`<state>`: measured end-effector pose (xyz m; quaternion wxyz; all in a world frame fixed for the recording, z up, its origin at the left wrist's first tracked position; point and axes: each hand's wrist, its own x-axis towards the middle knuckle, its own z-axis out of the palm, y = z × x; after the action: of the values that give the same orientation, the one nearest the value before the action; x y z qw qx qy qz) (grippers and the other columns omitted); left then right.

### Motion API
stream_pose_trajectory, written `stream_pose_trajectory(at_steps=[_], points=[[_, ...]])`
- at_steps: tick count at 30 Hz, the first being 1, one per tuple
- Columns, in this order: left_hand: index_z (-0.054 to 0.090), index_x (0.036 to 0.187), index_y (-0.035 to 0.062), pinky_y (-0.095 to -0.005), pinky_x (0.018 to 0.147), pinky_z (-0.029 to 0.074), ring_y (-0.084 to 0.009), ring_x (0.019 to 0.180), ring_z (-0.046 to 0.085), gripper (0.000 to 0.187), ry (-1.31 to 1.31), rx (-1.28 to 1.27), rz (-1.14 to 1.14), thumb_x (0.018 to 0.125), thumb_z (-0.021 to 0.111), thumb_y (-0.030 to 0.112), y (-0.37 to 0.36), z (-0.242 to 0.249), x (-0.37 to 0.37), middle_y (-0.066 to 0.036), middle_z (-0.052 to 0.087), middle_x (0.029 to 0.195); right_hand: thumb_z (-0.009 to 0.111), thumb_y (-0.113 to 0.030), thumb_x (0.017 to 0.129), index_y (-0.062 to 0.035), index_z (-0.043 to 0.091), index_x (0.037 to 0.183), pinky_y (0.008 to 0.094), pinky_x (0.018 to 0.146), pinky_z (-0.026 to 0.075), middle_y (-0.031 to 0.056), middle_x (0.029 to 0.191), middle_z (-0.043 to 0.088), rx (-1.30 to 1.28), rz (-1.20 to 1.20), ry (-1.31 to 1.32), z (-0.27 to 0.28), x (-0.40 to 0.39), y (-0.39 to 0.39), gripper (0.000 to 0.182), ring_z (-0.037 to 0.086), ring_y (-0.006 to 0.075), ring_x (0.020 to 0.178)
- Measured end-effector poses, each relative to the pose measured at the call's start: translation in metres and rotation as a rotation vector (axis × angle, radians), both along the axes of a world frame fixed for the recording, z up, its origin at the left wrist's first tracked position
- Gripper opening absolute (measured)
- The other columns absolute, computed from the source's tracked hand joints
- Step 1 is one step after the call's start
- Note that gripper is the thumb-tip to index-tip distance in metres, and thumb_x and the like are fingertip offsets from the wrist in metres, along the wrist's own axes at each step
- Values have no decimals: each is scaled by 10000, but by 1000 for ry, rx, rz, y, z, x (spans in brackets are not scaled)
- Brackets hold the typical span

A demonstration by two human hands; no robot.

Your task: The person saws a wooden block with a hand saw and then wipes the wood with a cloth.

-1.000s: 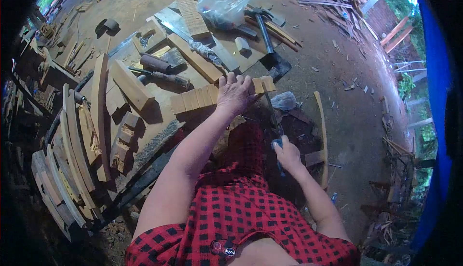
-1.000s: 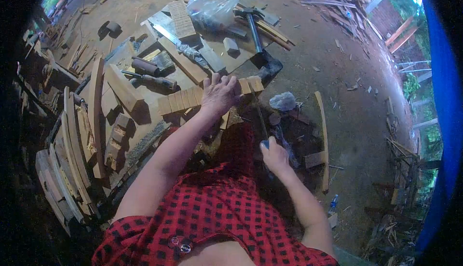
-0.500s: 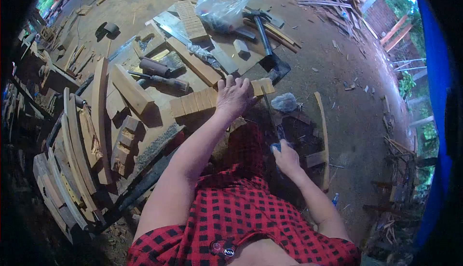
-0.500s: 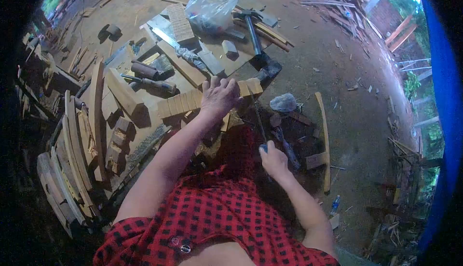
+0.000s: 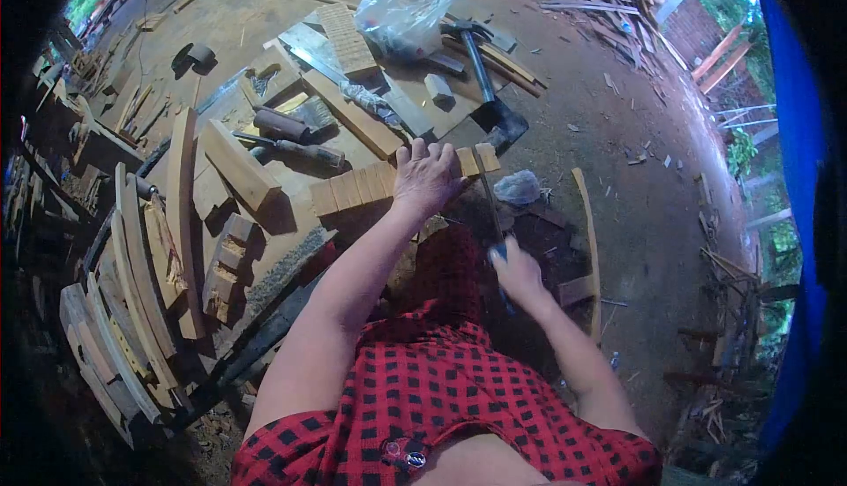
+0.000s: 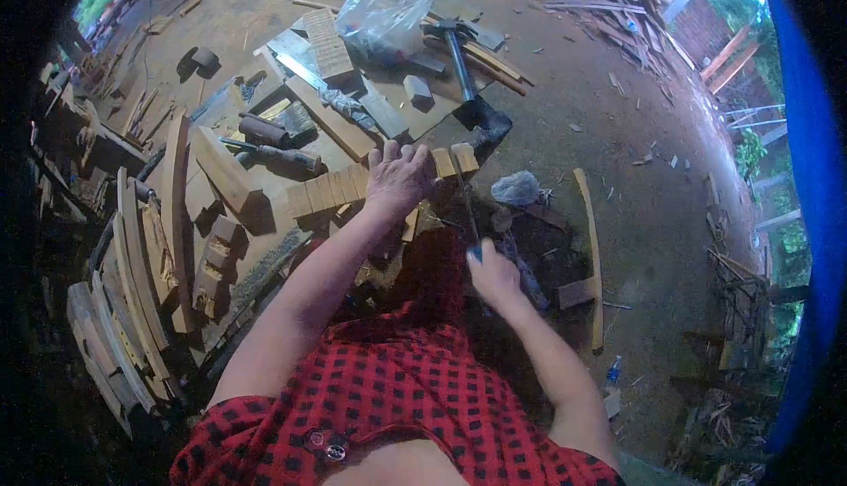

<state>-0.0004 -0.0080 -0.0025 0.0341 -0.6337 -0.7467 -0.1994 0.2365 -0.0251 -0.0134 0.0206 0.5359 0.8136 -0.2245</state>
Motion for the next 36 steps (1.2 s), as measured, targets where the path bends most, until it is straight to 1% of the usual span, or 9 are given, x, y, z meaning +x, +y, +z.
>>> stream_pose_trajectory(at_steps=[1, 4, 8, 11, 20, 26, 29, 32, 36], points=[[527, 1046, 110, -419, 813, 302, -255, 1010, 428, 494, 10, -8, 1, 721, 630, 467, 1, 0, -1, -58, 552, 975, 476, -335, 883, -28, 423, 1028, 545, 705, 425, 285, 823, 599, 0, 18, 72, 2, 13, -15, 344, 579, 453, 802], [519, 1057, 109, -427, 817, 301, -259, 1017, 424, 492, -15, -13, -15, 734, 618, 467, -1, 2, -2, -62, 552, 988, 478, -333, 881, -25, 421, 1031, 544, 705, 422, 284, 813, 599, -47, 15, -1, 6, 16, -15, 348, 580, 452, 799], [505, 1085, 129, -426, 833, 296, -265, 1055, 417, 492, 4, -27, 10, 747, 611, 471, -1, 5, 0, -54, 552, 1011, 479, -343, 878, -17, 450, 1007, 539, 716, 424, 283, 817, 598, -17, -1, 58, 1, -38, 36, 352, 577, 453, 815], [504, 1101, 123, -425, 837, 294, -265, 1054, 411, 506, 2, -82, 11, 753, 607, 475, -2, 6, -1, -56, 553, 1034, 480, -345, 879, -16, 458, 1003, 537, 721, 426, 283, 834, 600, 142, 62, 136, -13, -55, 58, 352, 576, 455, 825], [499, 1089, 103, -421, 830, 295, -259, 1039, 415, 535, 4, -75, -12, 749, 597, 505, -3, 9, -1, -62, 538, 1003, 476, -340, 884, -19, 446, 1010, 533, 730, 428, 277, 846, 607, -81, -37, -44, 13, 16, -18, 346, 577, 458, 826], [488, 1105, 109, -423, 833, 288, -258, 1038, 415, 527, 8, -77, -5, 755, 596, 488, -4, 9, 0, -60, 538, 1013, 497, -334, 867, 13, 479, 1032, 513, 760, 432, 303, 894, 585, 68, 42, 78, -4, -59, 62, 385, 561, 448, 908], [524, 1024, 97, -426, 817, 294, -253, 999, 414, 535, 4, 11, 7, 717, 612, 526, -1, 5, 0, -64, 545, 978, 499, -337, 865, 13, 480, 1013, 514, 762, 431, 297, 882, 587, 59, 26, 78, 1, -66, 67, 381, 564, 449, 898], [523, 1035, 100, -423, 812, 291, -252, 1008, 412, 541, 16, -51, 1, 721, 607, 532, 0, 1, -1, -63, 545, 991, 476, -337, 879, -32, 448, 1054, 532, 747, 428, 288, 879, 602, -27, 7, -18, 12, -33, 29, 353, 577, 447, 865], [522, 1040, 101, -415, 806, 291, -250, 1016, 411, 534, 31, -4, 5, 723, 613, 522, 1, -1, -3, -60, 547, 996, 472, -343, 881, -30, 439, 1057, 537, 727, 431, 285, 853, 603, -17, 3, 25, 13, 11, -13, 360, 580, 449, 841]])
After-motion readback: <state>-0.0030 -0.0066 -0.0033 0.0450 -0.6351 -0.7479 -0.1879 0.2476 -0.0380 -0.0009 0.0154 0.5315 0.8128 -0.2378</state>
